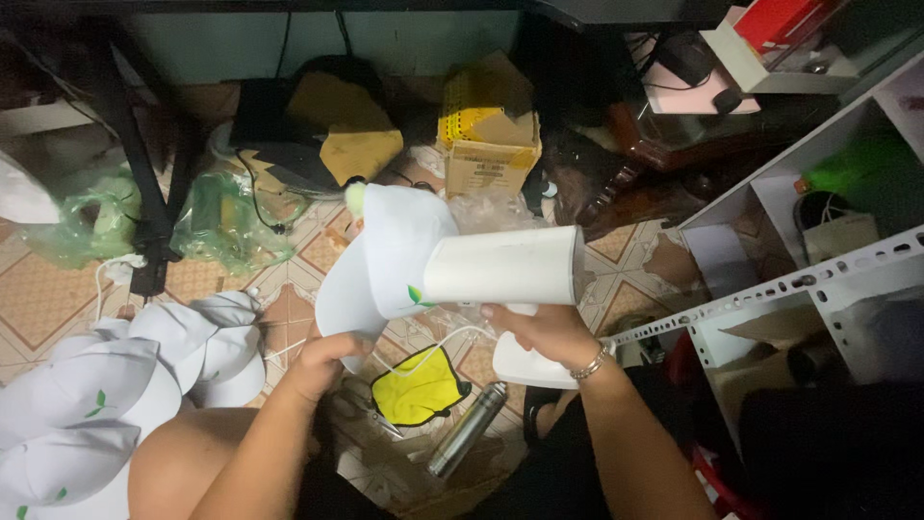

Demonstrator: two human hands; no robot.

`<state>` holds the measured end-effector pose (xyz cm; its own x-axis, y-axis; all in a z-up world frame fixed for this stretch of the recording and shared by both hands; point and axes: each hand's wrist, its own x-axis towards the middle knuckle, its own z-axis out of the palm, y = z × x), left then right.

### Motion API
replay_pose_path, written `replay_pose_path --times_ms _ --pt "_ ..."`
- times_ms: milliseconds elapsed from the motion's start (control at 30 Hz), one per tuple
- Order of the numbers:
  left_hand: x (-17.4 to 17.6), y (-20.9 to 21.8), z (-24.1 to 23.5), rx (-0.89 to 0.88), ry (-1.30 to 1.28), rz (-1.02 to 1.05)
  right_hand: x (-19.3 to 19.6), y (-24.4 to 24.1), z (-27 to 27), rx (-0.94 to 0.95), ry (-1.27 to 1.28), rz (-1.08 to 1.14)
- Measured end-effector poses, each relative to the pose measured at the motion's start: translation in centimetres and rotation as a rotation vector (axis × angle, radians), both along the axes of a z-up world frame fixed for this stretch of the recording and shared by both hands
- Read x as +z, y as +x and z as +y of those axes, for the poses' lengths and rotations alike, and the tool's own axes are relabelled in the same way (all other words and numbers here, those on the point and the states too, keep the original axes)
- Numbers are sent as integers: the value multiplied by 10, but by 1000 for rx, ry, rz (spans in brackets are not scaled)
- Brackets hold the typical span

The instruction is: The person sits on the floor and finishes white baseball caps by using a hairdryer on the front logo, spraying the cap with an aerosol can, and wiping the interior with a cloth. They insert a wooden form into the cap to shape it, then remove it and place the finished cap with others.

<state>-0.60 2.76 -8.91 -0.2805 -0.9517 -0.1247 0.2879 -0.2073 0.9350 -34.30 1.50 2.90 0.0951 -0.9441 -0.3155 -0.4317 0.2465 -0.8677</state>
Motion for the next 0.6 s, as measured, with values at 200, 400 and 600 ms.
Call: replay_pose_path --times_ms 200,400,600 --pt "-9 5 3 9 51 33 -4 5 4 -89 -151 -98" --pt "14 1 0 -24 3 -15 -1 7 -3 -16 196 206" --pt "44 7 2 -89 -42 -66 0 -7 -2 -60 -117 -165"
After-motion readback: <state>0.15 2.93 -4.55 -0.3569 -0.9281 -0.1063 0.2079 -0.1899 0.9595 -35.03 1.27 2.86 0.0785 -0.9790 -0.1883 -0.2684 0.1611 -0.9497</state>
